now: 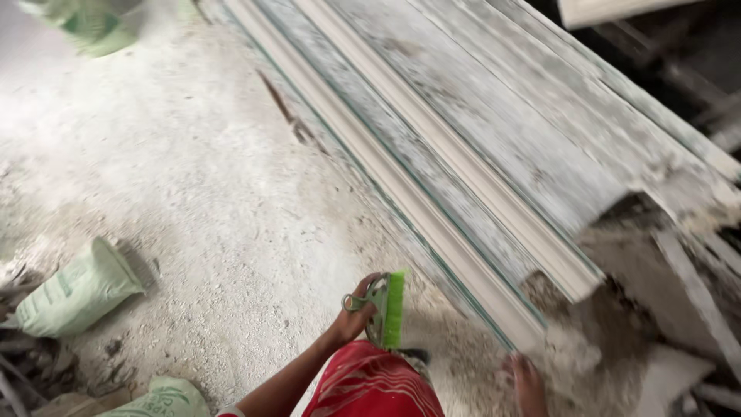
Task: The person handles long white plaster cornice moldings lying on a dusty work table, sliding and repositioning them, then brushes dust off the moldings with a green brush and wipes a molding with an orange sponge.
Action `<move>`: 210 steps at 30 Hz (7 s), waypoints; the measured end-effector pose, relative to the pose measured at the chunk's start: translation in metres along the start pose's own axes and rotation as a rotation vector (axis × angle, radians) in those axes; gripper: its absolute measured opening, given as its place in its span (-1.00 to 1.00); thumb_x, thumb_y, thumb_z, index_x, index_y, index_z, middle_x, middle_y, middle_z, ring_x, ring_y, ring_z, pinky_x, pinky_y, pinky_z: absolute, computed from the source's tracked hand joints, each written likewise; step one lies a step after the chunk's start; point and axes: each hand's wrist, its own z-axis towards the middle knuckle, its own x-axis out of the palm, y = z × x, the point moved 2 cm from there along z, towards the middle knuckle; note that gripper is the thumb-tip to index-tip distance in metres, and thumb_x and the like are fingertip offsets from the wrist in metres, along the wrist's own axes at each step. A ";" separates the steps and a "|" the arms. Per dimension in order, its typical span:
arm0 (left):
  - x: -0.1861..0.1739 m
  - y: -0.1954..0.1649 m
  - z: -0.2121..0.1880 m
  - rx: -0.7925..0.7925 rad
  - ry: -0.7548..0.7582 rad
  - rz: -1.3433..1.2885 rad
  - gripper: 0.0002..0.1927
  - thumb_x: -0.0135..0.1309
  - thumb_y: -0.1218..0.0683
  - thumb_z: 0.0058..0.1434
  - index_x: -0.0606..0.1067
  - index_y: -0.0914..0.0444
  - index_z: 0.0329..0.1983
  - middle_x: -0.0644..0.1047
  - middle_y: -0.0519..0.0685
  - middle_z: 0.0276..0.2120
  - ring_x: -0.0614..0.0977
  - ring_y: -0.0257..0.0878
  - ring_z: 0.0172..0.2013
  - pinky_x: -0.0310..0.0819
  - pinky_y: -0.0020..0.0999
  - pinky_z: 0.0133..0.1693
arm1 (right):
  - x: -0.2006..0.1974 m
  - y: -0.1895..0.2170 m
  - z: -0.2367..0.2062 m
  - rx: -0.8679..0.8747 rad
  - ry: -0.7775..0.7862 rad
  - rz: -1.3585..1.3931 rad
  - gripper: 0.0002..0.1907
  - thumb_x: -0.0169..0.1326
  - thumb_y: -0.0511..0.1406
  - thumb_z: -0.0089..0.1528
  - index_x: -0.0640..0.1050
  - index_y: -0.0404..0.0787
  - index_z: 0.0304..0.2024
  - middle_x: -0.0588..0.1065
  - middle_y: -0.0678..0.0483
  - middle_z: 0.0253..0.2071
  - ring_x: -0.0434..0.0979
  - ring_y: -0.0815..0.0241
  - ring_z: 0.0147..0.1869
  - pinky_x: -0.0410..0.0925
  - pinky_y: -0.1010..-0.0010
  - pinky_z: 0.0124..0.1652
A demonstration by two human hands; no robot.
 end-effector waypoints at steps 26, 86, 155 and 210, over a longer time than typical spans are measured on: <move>-0.150 0.028 -0.061 0.003 -0.195 -0.086 -0.22 -0.20 0.26 0.18 0.07 0.13 0.53 0.36 0.24 0.33 0.51 -0.22 0.07 0.44 -0.21 0.04 | 0.111 0.008 -0.007 0.124 -0.097 -0.651 -0.50 0.00 -0.06 0.37 0.49 -0.23 0.23 0.56 -0.06 0.10 0.58 0.00 0.17 0.41 0.17 0.10; 0.016 -0.035 0.028 -0.181 -0.119 -0.065 -0.34 -0.19 0.24 0.30 0.04 0.03 0.45 0.40 0.35 0.15 0.68 0.11 -0.13 0.77 0.00 -0.24 | 0.149 0.133 -0.019 -1.117 -0.234 -0.872 -0.75 0.07 -0.21 0.35 0.65 -0.25 -0.23 0.57 -0.08 -0.25 0.60 -0.07 -0.24 0.46 0.14 -0.20; -0.814 -0.048 0.309 -0.178 -1.100 -0.153 -0.59 0.01 0.04 0.38 0.38 0.33 0.22 0.65 0.19 -0.15 0.73 -0.11 -0.22 0.64 -0.22 -0.27 | 1.060 0.660 0.057 0.295 1.376 0.190 -0.07 -0.30 0.25 0.42 0.05 -0.32 0.53 0.23 -0.30 0.46 0.24 -0.24 0.45 0.23 -0.15 0.31; -1.219 -0.382 1.185 0.807 0.169 0.431 -0.39 -0.07 0.05 0.50 0.12 0.34 0.53 0.27 0.34 0.44 0.26 0.25 0.43 0.16 0.03 0.39 | 1.092 1.330 0.279 -1.151 -0.570 0.113 -0.56 -0.13 -0.09 0.55 0.35 -0.25 -0.32 0.40 0.09 -0.42 0.44 0.29 -0.35 0.37 0.41 -0.28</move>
